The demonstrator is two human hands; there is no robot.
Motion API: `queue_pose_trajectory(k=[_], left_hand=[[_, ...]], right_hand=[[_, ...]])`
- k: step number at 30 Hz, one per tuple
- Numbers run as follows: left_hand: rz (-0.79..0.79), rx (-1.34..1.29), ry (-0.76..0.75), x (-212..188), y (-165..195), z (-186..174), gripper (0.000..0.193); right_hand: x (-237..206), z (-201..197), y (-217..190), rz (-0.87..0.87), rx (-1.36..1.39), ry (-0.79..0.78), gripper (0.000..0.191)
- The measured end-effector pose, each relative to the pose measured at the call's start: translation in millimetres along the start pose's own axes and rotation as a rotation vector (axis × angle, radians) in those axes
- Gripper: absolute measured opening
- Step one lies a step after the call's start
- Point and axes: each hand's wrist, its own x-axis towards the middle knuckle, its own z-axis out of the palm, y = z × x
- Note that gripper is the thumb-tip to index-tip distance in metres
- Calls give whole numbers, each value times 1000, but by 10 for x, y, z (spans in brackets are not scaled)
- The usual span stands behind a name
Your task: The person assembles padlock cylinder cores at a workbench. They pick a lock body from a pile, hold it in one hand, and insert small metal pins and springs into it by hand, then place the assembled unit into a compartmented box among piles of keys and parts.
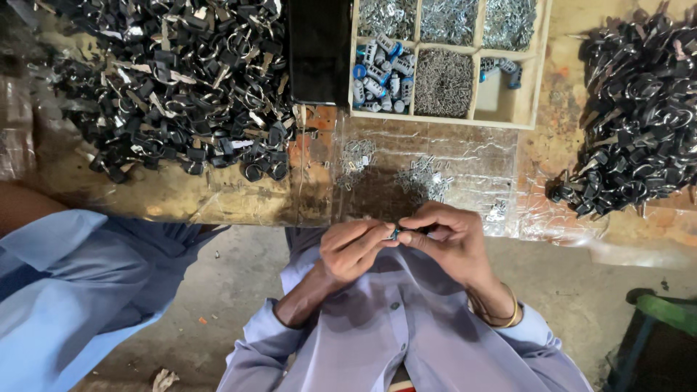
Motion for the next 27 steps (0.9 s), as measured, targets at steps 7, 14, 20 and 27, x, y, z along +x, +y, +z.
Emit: queue_pose_trajectory(k=[7,14,20,27], left_hand=[[32,67,74,36,-9,93,51],[59,25,35,113,-41,33,95],[35,33,36,173,-36,15,88],[-2,63,40,182,-69,55,76]], right_hand=[[151,-179,-59,38,190,-146,21],[214,-301,-67,26,108,-191,22],[248,-368,-93,34,51,-163,23],[436,-468,-424,23,-163,-213,22]])
